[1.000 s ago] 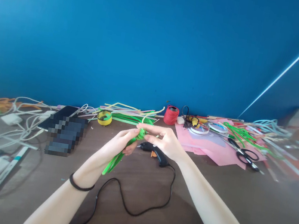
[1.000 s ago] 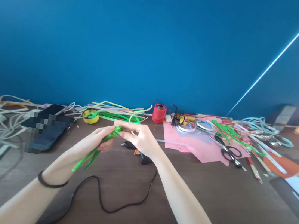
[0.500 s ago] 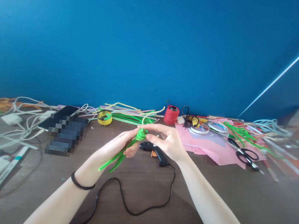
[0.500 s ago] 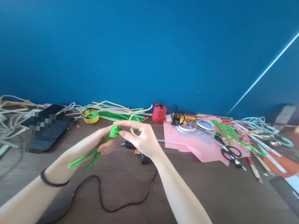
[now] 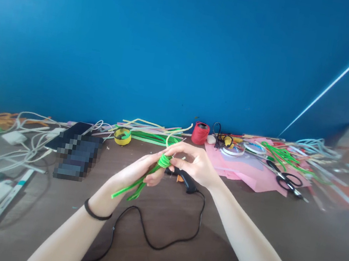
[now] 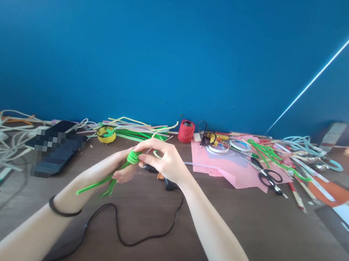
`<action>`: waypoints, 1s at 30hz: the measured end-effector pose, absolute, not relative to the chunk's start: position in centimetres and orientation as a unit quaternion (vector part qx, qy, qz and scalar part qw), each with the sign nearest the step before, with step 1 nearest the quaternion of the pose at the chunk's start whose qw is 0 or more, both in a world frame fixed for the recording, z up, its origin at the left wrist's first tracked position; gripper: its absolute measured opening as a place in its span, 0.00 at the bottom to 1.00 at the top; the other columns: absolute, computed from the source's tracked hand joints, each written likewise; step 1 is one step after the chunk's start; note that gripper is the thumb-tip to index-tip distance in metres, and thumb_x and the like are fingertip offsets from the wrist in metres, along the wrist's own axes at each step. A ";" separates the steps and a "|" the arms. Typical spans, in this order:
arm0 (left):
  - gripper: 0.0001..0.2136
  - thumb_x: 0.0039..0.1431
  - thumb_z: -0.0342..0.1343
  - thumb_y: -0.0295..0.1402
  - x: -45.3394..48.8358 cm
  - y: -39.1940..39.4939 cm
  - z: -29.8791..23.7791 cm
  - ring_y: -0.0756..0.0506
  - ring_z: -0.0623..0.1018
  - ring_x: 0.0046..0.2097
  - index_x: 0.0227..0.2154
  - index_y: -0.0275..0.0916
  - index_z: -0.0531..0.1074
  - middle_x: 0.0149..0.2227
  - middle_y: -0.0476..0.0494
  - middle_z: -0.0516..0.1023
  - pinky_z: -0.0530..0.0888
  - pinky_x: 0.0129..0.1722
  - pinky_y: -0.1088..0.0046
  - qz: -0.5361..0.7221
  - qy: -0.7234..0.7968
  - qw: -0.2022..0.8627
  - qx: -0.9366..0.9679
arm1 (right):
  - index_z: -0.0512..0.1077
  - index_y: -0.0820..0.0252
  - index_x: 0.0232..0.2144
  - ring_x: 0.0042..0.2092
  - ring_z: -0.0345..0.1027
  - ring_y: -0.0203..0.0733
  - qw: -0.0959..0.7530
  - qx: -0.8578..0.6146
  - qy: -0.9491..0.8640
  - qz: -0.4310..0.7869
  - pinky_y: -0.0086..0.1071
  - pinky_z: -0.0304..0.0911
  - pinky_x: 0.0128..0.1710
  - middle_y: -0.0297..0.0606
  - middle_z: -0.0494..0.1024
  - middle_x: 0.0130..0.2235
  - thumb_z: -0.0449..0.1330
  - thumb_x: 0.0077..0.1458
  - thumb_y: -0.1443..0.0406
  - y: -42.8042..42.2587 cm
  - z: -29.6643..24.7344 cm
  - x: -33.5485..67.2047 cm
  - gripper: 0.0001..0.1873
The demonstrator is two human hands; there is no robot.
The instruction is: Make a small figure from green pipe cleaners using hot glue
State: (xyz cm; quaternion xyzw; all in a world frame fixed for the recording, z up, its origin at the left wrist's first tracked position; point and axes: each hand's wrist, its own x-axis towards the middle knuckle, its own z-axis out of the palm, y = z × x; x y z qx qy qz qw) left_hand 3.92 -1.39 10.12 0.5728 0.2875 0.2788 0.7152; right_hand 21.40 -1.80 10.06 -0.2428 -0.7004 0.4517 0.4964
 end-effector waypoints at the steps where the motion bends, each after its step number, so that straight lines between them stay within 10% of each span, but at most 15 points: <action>1: 0.18 0.60 0.40 0.44 3.9 -1.3 10.1 0.55 0.53 0.13 0.26 0.36 0.64 0.10 0.59 0.53 0.55 0.15 0.77 0.280 0.284 0.716 0.572 | 0.74 0.57 0.35 0.31 0.69 0.34 0.496 -0.248 -0.702 0.447 0.33 0.67 0.34 0.38 0.74 0.41 0.61 0.50 0.61 -1.8 10.1 21.5 0.09; 20: 0.22 0.61 0.39 0.45 3.9 -1.9 10.5 0.54 0.56 0.17 0.18 0.37 0.62 0.12 0.55 0.55 0.58 0.20 0.77 0.290 0.331 0.631 0.639 | 0.73 0.58 0.33 0.36 0.66 0.36 0.493 -0.257 -0.710 0.431 0.31 0.65 0.34 0.38 0.71 0.38 0.59 0.51 0.66 -1.5 9.8 21.6 0.05; 30: 0.12 0.59 0.43 0.36 3.9 -0.7 10.1 0.54 0.56 0.18 0.31 0.35 0.69 0.17 0.55 0.55 0.61 0.20 0.78 0.353 0.294 0.747 0.481 | 0.68 0.57 0.43 0.43 0.69 0.39 0.508 -0.336 -0.640 0.469 0.35 0.62 0.44 0.39 0.74 0.45 0.55 0.55 0.63 -0.8 10.2 21.9 0.13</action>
